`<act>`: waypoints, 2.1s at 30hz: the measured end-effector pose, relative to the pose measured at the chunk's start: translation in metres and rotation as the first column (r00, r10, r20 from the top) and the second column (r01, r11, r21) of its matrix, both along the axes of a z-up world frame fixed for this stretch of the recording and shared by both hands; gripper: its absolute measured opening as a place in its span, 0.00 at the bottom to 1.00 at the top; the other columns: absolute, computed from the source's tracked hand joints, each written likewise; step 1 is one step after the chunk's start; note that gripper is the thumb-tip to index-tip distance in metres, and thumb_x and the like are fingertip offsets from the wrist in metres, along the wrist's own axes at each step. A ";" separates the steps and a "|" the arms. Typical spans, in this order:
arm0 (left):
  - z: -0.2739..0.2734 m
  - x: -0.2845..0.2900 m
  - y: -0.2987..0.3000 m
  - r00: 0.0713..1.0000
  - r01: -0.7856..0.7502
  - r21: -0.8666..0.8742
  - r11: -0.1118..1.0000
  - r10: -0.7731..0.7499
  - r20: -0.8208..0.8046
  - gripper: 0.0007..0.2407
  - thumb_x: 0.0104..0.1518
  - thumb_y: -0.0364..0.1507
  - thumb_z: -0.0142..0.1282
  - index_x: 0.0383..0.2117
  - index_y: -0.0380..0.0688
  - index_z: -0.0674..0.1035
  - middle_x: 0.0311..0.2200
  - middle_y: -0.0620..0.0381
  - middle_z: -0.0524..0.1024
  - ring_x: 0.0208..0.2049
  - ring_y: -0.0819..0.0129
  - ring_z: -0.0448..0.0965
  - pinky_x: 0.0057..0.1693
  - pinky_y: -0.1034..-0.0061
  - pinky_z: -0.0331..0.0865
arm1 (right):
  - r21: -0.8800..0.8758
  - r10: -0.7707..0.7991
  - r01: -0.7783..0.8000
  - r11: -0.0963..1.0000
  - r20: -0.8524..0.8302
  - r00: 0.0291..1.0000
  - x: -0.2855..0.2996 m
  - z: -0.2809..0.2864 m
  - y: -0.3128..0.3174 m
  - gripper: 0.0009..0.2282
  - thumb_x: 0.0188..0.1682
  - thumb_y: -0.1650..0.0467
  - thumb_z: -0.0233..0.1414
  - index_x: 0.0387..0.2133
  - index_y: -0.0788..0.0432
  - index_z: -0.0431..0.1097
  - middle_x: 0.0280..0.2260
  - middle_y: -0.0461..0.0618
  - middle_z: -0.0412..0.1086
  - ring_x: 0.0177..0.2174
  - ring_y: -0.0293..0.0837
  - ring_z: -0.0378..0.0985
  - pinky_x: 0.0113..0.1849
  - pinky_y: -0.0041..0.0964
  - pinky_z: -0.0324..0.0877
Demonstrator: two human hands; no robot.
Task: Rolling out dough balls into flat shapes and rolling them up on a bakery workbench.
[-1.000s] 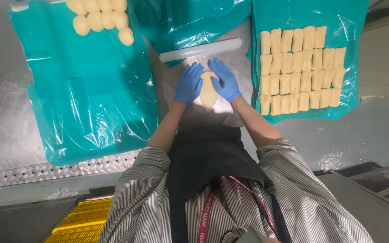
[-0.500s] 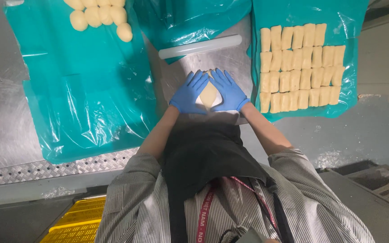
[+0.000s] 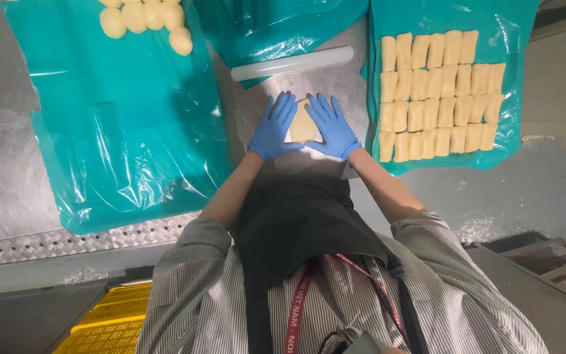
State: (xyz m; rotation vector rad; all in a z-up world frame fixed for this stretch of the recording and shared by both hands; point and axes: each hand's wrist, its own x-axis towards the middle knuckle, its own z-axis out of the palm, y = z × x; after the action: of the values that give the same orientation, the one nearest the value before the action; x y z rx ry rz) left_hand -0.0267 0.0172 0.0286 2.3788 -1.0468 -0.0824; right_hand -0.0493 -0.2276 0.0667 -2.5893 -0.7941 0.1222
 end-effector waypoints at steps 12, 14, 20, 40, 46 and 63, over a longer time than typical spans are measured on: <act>0.010 0.008 -0.002 0.987 -0.138 -0.077 0.987 0.130 -0.098 0.45 0.51 0.52 0.62 0.68 0.29 0.59 0.71 0.36 0.49 0.73 0.41 0.42 0.73 0.44 0.35 | 0.127 -0.015 0.020 0.992 -0.041 0.999 0.010 0.013 -0.001 0.45 0.42 0.52 0.59 0.66 0.67 0.49 0.66 0.68 0.47 0.66 0.65 0.47 0.65 0.60 0.38; -0.024 0.006 -0.002 0.986 -0.148 -0.073 0.986 0.142 -0.084 0.43 0.54 0.52 0.62 0.69 0.31 0.59 0.73 0.38 0.50 0.75 0.43 0.43 0.75 0.45 0.36 | 0.116 -0.029 0.033 0.993 -0.038 0.999 0.010 -0.007 -0.009 0.43 0.47 0.53 0.58 0.68 0.66 0.48 0.69 0.67 0.47 0.69 0.63 0.47 0.67 0.59 0.38; 0.003 0.014 -0.003 0.983 -0.143 -0.050 0.988 0.136 -0.123 0.43 0.53 0.50 0.62 0.69 0.31 0.57 0.72 0.39 0.50 0.74 0.43 0.44 0.75 0.45 0.37 | 0.069 0.006 -0.001 0.998 -0.060 0.998 0.027 0.011 -0.006 0.46 0.42 0.51 0.59 0.68 0.67 0.47 0.68 0.65 0.48 0.68 0.63 0.47 0.66 0.60 0.37; -0.011 0.029 -0.010 0.982 -0.183 -0.077 0.980 0.179 -0.054 0.38 0.58 0.46 0.61 0.68 0.32 0.60 0.72 0.41 0.53 0.74 0.43 0.47 0.74 0.46 0.37 | 0.132 -0.090 0.102 0.986 -0.092 0.992 0.054 -0.020 -0.020 0.38 0.55 0.57 0.58 0.74 0.60 0.50 0.74 0.56 0.53 0.73 0.54 0.54 0.74 0.55 0.43; 0.001 0.027 -0.010 0.983 -0.179 -0.066 0.982 0.176 -0.053 0.36 0.58 0.46 0.59 0.66 0.32 0.62 0.69 0.44 0.55 0.72 0.45 0.48 0.73 0.43 0.37 | 0.105 0.088 -0.086 0.991 -0.009 0.996 0.059 0.003 -0.010 0.40 0.45 0.55 0.61 0.67 0.64 0.53 0.67 0.61 0.54 0.67 0.59 0.53 0.66 0.58 0.45; -0.043 0.023 -0.006 0.980 -0.180 -0.123 0.976 0.189 0.062 0.22 0.61 0.39 0.61 0.60 0.48 0.73 0.65 0.53 0.69 0.70 0.52 0.60 0.74 0.53 0.48 | 0.271 0.024 -0.059 0.961 0.131 0.991 0.042 -0.026 -0.011 0.21 0.52 0.69 0.61 0.58 0.59 0.67 0.59 0.54 0.69 0.60 0.55 0.70 0.59 0.48 0.66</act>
State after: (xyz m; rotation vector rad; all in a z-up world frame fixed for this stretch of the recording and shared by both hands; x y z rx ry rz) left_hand -0.0040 0.0114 -0.0147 2.3743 -0.8340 0.1312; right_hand -0.0076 -0.2384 0.0408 -2.3358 -0.8464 -0.1332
